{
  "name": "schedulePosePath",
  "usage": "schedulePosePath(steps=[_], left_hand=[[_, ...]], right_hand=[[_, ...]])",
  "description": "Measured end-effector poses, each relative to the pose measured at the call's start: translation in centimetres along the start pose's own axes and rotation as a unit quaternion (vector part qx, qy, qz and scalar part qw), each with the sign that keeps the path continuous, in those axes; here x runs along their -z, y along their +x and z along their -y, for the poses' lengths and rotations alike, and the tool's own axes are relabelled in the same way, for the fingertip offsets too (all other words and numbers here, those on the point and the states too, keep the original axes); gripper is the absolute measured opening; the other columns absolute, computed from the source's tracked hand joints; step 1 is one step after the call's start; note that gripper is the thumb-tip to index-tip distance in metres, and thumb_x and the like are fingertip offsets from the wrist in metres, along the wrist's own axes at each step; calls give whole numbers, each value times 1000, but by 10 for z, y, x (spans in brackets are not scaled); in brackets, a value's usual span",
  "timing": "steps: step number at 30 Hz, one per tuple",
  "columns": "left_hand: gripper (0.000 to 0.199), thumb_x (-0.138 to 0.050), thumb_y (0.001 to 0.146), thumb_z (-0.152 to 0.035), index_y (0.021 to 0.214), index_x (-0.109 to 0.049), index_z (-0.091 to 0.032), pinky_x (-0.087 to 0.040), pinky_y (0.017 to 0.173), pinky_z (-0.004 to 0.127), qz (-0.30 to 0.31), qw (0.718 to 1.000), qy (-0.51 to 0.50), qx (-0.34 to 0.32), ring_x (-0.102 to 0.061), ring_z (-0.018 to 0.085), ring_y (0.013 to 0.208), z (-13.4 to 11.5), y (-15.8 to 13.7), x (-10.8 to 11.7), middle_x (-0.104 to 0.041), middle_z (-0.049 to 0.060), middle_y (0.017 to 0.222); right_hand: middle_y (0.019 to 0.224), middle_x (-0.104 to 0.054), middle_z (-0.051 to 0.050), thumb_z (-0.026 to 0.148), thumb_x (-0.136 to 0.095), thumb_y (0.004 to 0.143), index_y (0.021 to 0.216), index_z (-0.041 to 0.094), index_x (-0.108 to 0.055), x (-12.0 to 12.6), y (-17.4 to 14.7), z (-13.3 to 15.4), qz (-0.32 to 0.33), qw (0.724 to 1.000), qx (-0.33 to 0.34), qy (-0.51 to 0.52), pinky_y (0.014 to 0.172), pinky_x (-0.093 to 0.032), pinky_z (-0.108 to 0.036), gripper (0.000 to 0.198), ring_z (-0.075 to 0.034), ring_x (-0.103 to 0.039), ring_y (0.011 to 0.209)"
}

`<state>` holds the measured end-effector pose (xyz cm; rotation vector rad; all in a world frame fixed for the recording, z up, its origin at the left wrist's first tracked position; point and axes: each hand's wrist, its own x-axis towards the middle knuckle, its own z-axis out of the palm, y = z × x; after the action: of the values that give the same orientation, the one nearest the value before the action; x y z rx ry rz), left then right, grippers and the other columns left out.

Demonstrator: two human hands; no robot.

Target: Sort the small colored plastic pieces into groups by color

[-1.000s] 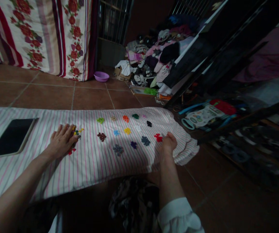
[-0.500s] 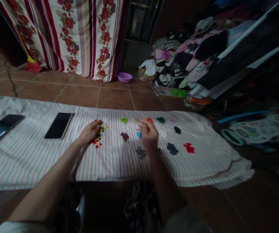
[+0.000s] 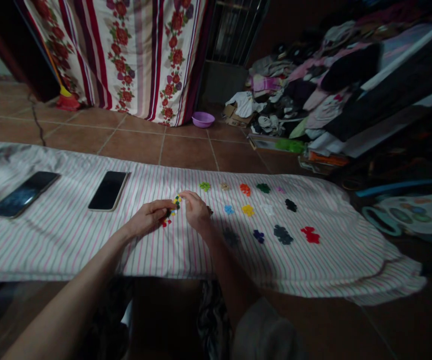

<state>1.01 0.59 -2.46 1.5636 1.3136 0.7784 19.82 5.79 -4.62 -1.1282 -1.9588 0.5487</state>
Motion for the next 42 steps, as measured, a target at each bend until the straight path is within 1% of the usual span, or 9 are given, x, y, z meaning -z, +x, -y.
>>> schedulePosePath(steps=[4,10,14,20,26,31,34,37,42], left_hand=[[43,-38,90,-33,121,-67,-25,-46,106,40,-17,996,66,-51,-50,20,132,5,-12,6,-57,6,140],[50,-33,94,-32,141,-50,-22,-37,116,43,-20,980,131,-152,-38,23,142,13,-18,3,-38,8,155],[53,-36,96,-33,147,-39,-21,-34,117,47,-39,956,184,-226,-34,24,144,28,-19,4,-41,12,153],[88,-51,86,-62,152,-22,-12,-31,116,57,-79,905,369,-195,-18,36,148,53,-25,5,-28,24,156],[72,-35,96,-54,152,-23,-11,-28,116,57,-111,863,465,-163,-20,35,147,49,-22,-16,-29,24,156],[66,-32,98,-43,154,-18,-11,-30,116,56,-103,900,377,-193,-20,31,148,38,-12,-24,-32,22,155],[67,-30,99,-41,155,-9,-13,-32,117,51,-74,947,242,-198,-29,26,146,31,-8,-25,-35,20,155],[68,-28,99,-42,156,0,-16,-35,116,46,-48,981,109,-154,-37,22,142,25,-4,-27,-39,18,153],[67,-28,98,-46,155,-13,-13,-34,115,49,-100,982,89,-131,-42,24,139,24,3,-28,-42,19,151]], right_hand=[[120,-67,-11,3,-41,73,114,18,-66,-15,10,-6,18,999,-26,-29,104,-46,-39,51,-22,-60,115],[121,-68,-10,2,-42,73,124,18,-64,-20,14,-6,57,995,-19,-78,106,-43,-41,57,-23,-59,114],[119,-69,-11,1,-40,77,120,16,-66,-16,10,0,112,990,-6,-89,105,-43,-38,53,-22,-60,113],[110,-71,-8,2,-39,79,112,18,-69,-10,-3,3,130,990,36,-47,98,-47,-34,48,-19,-63,104],[107,-71,-8,5,-41,83,113,19,-68,-4,-10,4,116,992,52,-6,90,-51,-31,42,-18,-64,99],[101,-71,-7,3,-46,81,106,19,-69,5,-10,6,90,996,28,-10,87,-52,-31,38,-18,-64,94],[99,-71,-7,4,-49,81,101,18,-70,10,-12,8,84,996,6,-34,86,-51,-30,32,-18,-64,92],[97,-70,-7,5,-51,82,98,18,-69,14,-14,9,87,995,-8,-54,84,-51,-30,27,-17,-64,90],[98,-70,-8,10,-52,85,99,19,-70,15,-14,8,92,993,-12,-74,85,-50,-31,24,-19,-63,92]])
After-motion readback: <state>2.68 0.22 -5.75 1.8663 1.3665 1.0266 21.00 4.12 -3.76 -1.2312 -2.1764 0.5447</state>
